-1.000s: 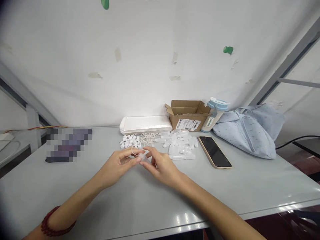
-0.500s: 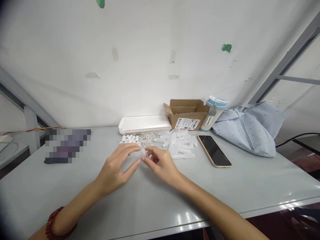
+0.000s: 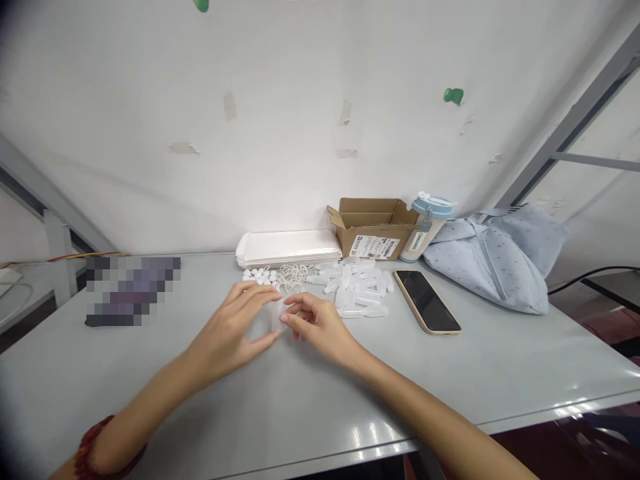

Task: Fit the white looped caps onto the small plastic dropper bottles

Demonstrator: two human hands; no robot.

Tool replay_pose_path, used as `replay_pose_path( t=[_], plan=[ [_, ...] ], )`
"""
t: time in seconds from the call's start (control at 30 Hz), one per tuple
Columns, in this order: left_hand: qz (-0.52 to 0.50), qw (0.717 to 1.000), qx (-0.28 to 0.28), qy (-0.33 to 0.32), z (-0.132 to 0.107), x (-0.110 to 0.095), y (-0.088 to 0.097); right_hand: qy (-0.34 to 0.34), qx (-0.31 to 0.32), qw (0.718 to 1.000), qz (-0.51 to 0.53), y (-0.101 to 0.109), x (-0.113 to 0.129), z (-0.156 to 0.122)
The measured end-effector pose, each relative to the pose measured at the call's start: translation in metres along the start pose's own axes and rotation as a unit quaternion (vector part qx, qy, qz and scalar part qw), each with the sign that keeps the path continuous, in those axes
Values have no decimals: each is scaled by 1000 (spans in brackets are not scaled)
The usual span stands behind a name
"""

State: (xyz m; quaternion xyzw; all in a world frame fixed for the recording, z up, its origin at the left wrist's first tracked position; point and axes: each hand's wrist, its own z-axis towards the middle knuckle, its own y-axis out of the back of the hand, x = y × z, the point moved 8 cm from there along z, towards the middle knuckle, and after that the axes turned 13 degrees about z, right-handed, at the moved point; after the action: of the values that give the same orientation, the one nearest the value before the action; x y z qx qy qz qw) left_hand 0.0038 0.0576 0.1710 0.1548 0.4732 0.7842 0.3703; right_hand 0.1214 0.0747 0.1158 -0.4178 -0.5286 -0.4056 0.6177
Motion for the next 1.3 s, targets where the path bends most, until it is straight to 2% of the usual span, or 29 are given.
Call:
replay_pose_path(
  t=[0.17,0.3,0.57,0.77,1.3],
  plan=[
    [-43,991,103,71,-9,41,4,3,-13,999,-43,4,3,0],
    [-57,978,172,106,-23,57,-4,10,-19,999,-50,8,5,1],
    [-54,968,227,97,-32,56,-15,-5,-15,997,-74,6,3,2],
    [-52,942,305,128,-39,62,-24,-14,0,994,-105,3,1,2],
    [-46,932,337,127,-45,64,-26,-2,3,994,-109,5,1,2]
  ],
)
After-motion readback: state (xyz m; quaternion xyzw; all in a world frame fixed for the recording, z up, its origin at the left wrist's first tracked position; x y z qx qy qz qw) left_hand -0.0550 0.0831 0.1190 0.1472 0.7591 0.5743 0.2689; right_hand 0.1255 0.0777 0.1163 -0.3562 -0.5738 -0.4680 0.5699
